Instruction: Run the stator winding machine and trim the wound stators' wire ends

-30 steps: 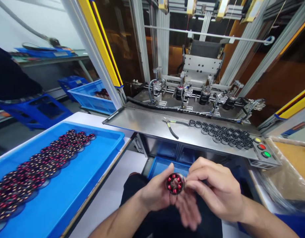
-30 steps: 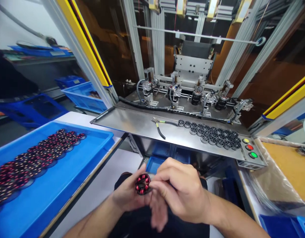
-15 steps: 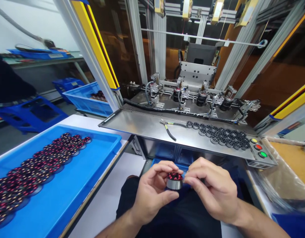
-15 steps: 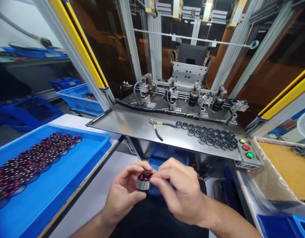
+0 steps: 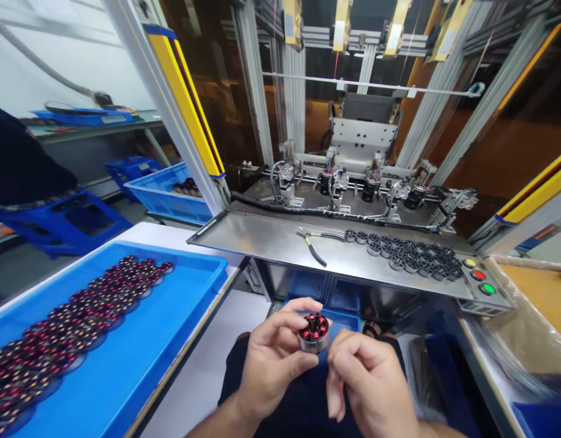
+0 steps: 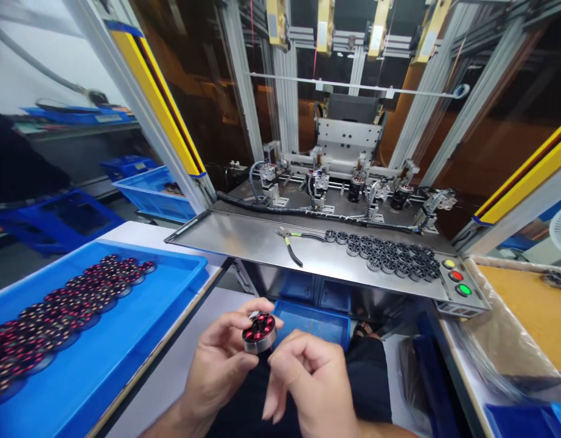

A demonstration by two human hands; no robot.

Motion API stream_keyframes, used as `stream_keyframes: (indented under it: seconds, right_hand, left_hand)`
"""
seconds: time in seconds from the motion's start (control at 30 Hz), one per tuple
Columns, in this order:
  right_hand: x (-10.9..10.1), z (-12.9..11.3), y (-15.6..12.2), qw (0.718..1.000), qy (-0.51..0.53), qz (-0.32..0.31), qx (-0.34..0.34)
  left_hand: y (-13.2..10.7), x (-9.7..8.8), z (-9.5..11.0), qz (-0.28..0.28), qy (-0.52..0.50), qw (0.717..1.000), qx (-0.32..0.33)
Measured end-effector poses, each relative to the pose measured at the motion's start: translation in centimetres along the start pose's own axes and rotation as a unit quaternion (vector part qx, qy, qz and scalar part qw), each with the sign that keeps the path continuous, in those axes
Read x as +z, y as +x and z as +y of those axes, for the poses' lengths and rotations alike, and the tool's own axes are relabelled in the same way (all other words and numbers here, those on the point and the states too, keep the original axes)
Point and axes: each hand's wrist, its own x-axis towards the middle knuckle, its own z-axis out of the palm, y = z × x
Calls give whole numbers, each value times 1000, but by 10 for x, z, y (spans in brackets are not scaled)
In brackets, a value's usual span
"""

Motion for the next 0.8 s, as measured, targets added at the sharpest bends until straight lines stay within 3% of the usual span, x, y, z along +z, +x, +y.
stream_keyframes:
  seconds: [0.07, 0.17, 0.37, 0.57, 0.63, 0.7, 0.73, 0.8]
  right_hand:
    - [4, 13, 0, 991, 103, -22, 87]
    - [7, 22, 3, 977, 156, -24, 141]
    - [3, 17, 6, 964, 237, -55, 110]
    - [0, 21, 10, 957, 245, -79, 132]
    - [-6, 23, 10, 980, 177, -60, 74]
    - [-14, 22, 11, 996, 20, -22, -81]
    - [-19, 21, 11, 981, -78, -2, -177]
    - [-26, 18, 11, 912, -246, 26, -327]
  left_hand:
    - [1, 1, 3, -8, -9, 1000, -6]
    - [1, 2, 7, -3, -12, 1000, -11]
    - [-2, -2, 8, 6, 46, 999, -1]
    - [0, -3, 8, -64, 103, 993, 2]
    - [-1, -4, 13, -21, 161, 986, 32]
    - [-3, -6, 18, 32, 245, 967, 65]
    - [-4, -6, 21, 31, 283, 956, 68]
    - [-6, -4, 25, -20, 333, 942, 40]
